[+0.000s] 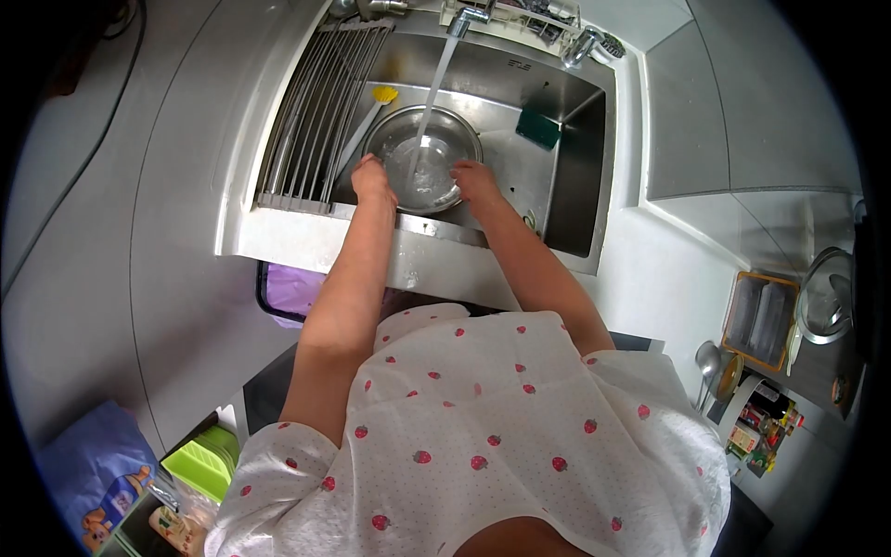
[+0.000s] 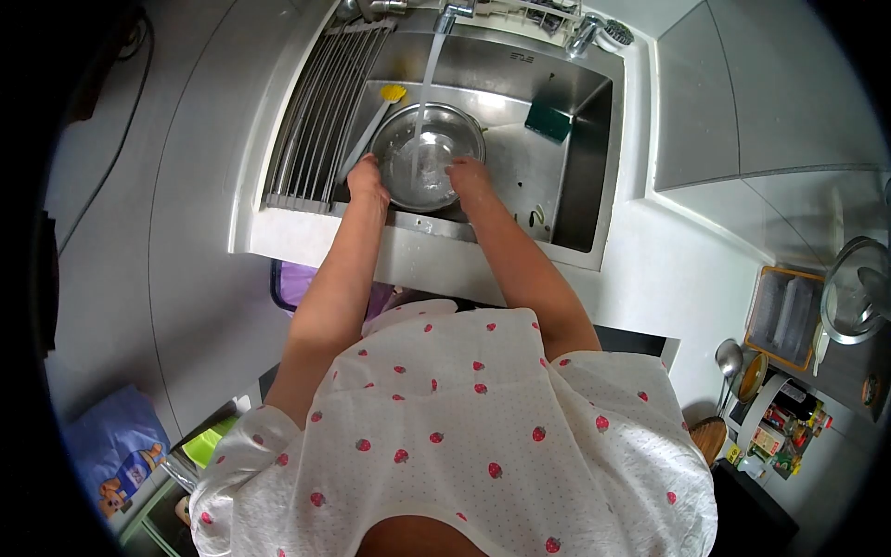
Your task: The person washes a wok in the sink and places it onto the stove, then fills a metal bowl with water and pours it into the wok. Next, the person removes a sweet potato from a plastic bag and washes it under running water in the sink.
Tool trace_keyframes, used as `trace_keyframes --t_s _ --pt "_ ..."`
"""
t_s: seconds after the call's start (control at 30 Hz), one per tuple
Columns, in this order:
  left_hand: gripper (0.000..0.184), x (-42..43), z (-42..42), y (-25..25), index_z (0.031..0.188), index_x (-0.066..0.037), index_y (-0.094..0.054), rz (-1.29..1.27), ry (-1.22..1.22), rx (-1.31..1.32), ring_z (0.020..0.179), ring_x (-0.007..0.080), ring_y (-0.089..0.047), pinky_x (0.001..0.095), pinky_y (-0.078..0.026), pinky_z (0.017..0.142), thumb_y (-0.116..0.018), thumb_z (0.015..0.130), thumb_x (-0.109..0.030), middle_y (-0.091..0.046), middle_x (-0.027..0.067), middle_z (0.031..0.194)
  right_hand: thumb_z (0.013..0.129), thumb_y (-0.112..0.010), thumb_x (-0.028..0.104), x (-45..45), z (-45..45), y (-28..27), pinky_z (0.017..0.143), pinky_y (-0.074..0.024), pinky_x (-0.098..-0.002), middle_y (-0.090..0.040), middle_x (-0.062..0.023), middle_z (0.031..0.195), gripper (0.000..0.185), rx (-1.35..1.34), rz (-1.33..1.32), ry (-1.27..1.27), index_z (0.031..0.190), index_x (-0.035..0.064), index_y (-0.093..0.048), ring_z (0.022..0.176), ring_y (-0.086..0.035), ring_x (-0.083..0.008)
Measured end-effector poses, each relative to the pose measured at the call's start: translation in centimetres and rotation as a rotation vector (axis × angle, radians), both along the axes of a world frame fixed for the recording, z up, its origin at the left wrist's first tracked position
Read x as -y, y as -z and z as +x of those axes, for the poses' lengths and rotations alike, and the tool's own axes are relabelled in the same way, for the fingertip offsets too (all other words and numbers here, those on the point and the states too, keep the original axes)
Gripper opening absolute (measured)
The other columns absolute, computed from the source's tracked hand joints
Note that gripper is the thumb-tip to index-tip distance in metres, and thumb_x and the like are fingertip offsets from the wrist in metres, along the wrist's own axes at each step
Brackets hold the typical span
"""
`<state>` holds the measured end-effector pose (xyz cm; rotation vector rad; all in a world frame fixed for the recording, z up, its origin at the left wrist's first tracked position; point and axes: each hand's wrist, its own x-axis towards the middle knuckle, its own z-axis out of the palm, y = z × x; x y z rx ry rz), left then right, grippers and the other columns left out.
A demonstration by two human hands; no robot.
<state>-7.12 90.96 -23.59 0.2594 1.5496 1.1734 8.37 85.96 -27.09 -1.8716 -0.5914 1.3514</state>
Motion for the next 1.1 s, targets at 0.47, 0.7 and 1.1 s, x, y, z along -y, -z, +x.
trace_keyframes --t_s 0.47,0.7,1.1 --pt "0.018 -0.4 -0.8 2.4 0.093 -0.007 -0.059 0.034 -0.027 0.046 0.08 0.019 -0.051 0.0351 -0.043 0.07 -0.046 0.081 -0.01 -0.055 0.0059 0.089 0.076 -0.056 0.012 0.5 -0.1 -0.9 0.047 -0.0318 -0.0224 -0.052 -0.0025 0.079 0.027 -0.107 0.052 -0.01 0.102 0.005 -0.054 0.066 -0.046 -0.0108" --pt "0.019 0.2 -0.7 1.1 0.091 -0.012 -0.061 0.008 0.012 0.024 0.073 0.0144 -0.046 0.034 -0.037 0.071 -0.048 0.078 -0.011 -0.052 0.0007 0.081 0.076 -0.056 0.015 0.8 -0.3 -1.7 0.058 -0.036 -0.0266 -0.054 -0.0022 0.084 0.027 -0.085 0.049 0.026 0.102 0.0085 -0.055 0.077 -0.049 -0.0128" --pt "0.023 1.2 -0.7 -1.4 0.094 -0.015 -0.06 -0.01 0.045 0.056 0.08 0.0146 -0.044 0.0355 -0.033 0.075 -0.048 0.076 -0.009 -0.052 0.0001 0.088 0.076 -0.056 0.014 0.8 -0.6 -2.8 0.054 -0.0376 -0.0243 -0.055 -0.0032 0.087 0.026 -0.117 0.055 0.04 0.101 0.0074 -0.055 0.077 -0.052 -0.0133"
